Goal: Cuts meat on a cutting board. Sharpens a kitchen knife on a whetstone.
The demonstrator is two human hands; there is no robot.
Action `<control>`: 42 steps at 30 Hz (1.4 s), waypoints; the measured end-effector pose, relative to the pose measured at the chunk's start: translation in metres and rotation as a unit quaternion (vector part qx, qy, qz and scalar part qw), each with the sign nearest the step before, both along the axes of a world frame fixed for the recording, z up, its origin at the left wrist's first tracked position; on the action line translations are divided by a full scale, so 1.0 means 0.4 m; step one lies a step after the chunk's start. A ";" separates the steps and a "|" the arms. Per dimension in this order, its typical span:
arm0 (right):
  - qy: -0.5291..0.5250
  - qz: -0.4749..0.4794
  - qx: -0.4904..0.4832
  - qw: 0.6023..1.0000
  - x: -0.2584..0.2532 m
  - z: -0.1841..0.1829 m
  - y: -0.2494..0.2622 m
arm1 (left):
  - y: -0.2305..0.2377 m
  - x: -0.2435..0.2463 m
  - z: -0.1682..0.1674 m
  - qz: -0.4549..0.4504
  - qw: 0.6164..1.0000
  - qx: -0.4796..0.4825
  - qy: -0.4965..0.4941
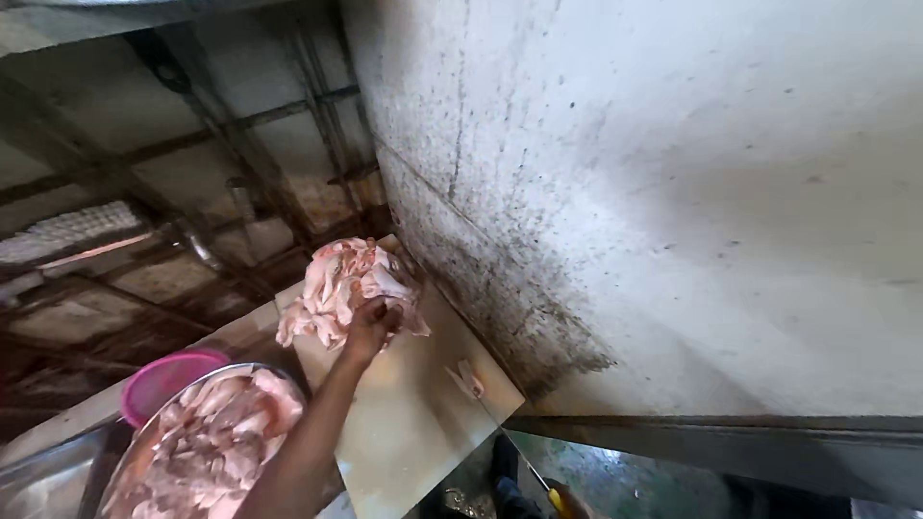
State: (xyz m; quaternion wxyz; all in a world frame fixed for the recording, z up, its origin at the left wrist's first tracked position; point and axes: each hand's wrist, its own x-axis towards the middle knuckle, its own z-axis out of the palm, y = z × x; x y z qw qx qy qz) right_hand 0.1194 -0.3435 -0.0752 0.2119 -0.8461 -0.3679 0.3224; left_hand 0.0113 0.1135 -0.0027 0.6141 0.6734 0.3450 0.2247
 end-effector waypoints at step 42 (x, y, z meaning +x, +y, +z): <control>0.029 -0.032 -0.019 0.999 0.011 -0.053 0.175 | -0.333 -0.099 -0.252 -0.065 0.919 0.013 0.389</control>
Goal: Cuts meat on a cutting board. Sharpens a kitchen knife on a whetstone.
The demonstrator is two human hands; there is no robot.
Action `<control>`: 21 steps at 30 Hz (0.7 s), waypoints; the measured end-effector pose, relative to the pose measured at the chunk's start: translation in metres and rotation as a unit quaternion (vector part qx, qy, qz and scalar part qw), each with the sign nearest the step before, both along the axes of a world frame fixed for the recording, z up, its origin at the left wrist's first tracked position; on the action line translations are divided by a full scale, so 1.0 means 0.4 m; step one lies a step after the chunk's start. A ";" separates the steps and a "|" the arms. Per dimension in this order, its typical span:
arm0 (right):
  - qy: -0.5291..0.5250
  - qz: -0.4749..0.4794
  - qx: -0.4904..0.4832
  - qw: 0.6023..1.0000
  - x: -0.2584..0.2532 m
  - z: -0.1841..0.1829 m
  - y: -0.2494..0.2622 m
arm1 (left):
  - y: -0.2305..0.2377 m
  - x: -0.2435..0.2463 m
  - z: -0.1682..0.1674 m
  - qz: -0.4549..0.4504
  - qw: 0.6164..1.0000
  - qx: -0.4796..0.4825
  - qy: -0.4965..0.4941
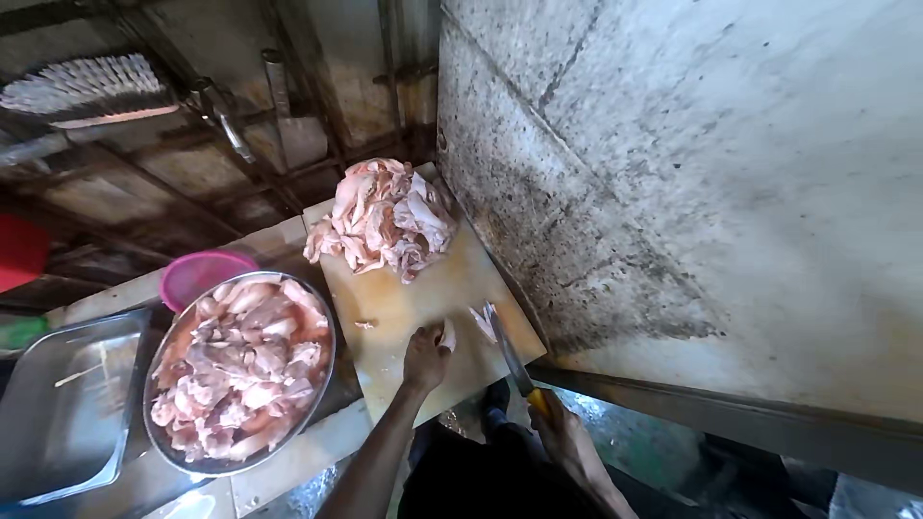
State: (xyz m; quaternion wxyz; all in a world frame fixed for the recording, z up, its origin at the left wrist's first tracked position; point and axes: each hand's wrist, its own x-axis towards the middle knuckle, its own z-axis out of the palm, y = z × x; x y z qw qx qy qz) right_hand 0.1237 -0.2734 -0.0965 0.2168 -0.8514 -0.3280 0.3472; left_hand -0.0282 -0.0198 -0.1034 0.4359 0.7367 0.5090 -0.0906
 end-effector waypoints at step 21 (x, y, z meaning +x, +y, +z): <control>0.004 -0.002 0.072 0.997 -0.029 -0.015 -0.026 | 0.018 -0.124 0.176 0.024 0.895 0.185 -0.406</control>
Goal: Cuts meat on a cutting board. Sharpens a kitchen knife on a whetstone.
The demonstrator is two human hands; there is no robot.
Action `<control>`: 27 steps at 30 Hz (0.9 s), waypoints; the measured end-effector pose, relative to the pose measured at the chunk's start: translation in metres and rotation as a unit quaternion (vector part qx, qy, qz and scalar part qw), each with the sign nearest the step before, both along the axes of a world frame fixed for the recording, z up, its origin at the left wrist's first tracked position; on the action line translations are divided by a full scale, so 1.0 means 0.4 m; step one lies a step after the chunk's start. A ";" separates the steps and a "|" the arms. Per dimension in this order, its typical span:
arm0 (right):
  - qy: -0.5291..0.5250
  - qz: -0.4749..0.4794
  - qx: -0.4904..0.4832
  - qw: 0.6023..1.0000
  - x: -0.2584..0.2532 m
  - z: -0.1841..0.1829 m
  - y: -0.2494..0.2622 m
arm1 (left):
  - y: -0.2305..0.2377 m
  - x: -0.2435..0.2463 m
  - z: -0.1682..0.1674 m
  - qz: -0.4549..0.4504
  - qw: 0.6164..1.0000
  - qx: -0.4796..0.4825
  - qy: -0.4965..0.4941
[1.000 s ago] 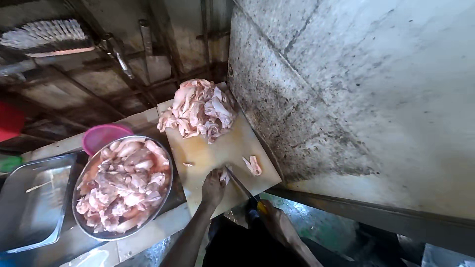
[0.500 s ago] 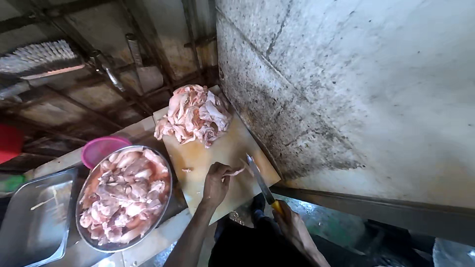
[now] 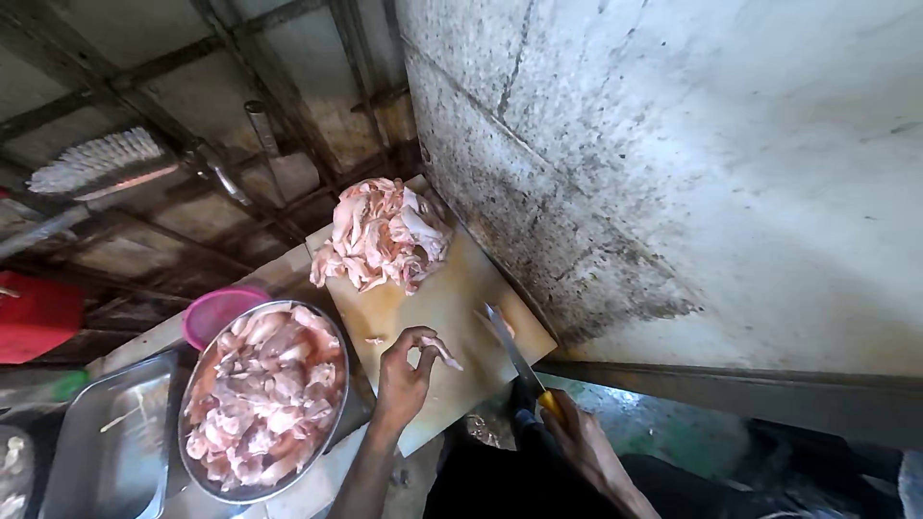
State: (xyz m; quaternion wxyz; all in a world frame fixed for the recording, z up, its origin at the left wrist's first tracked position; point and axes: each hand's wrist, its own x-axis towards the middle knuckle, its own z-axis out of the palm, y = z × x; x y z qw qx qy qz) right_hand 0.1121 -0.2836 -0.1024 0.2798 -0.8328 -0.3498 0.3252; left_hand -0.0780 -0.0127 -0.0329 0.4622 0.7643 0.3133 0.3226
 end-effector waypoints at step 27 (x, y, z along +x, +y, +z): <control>0.080 0.115 -0.098 0.985 -0.067 -0.077 0.073 | -0.166 -0.014 -0.277 0.054 0.957 -0.002 0.286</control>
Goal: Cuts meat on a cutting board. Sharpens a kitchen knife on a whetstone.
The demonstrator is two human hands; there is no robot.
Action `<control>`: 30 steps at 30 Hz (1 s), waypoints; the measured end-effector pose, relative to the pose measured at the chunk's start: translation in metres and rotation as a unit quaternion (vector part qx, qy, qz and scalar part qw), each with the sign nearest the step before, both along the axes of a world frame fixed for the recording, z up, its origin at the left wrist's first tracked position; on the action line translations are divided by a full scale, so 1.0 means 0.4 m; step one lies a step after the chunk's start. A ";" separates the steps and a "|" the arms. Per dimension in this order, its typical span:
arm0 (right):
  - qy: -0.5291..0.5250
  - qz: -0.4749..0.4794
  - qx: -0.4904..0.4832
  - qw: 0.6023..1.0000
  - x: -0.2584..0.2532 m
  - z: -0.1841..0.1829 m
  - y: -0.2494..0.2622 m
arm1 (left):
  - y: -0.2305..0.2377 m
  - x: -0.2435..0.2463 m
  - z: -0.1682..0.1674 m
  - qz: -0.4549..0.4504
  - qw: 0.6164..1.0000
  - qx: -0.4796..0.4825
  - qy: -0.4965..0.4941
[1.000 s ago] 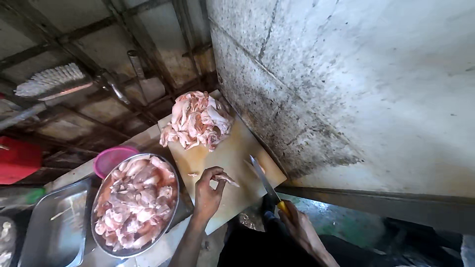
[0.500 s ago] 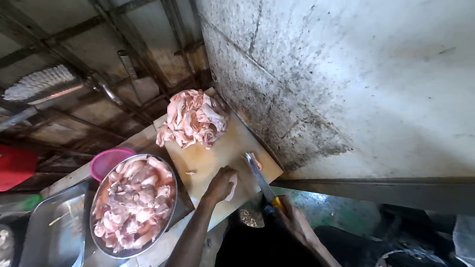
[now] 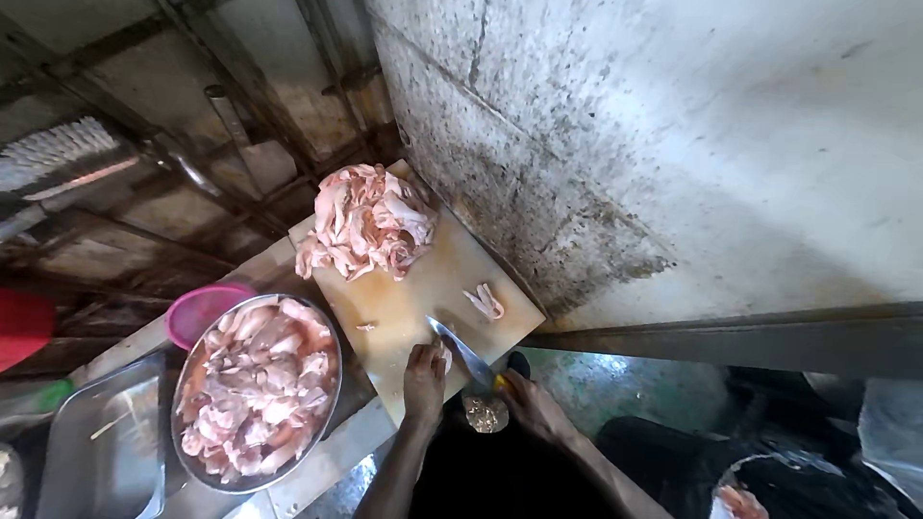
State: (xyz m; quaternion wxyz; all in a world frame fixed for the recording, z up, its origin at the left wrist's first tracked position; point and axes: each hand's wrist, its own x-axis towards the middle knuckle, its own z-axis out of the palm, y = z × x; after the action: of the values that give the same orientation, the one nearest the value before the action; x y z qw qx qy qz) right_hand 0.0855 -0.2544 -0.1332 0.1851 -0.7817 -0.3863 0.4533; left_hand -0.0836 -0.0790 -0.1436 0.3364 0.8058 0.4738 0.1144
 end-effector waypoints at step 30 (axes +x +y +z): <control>0.022 0.180 -0.052 0.982 0.119 0.012 0.073 | -0.010 0.046 0.008 -0.012 0.993 0.100 0.065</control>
State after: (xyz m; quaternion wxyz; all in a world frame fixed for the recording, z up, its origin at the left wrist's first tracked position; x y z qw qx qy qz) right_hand 0.1332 -0.2252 -0.1286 0.0675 -0.6980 -0.4923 0.5156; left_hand -0.0651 -0.0829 -0.1402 0.2242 0.8464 0.4716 0.1042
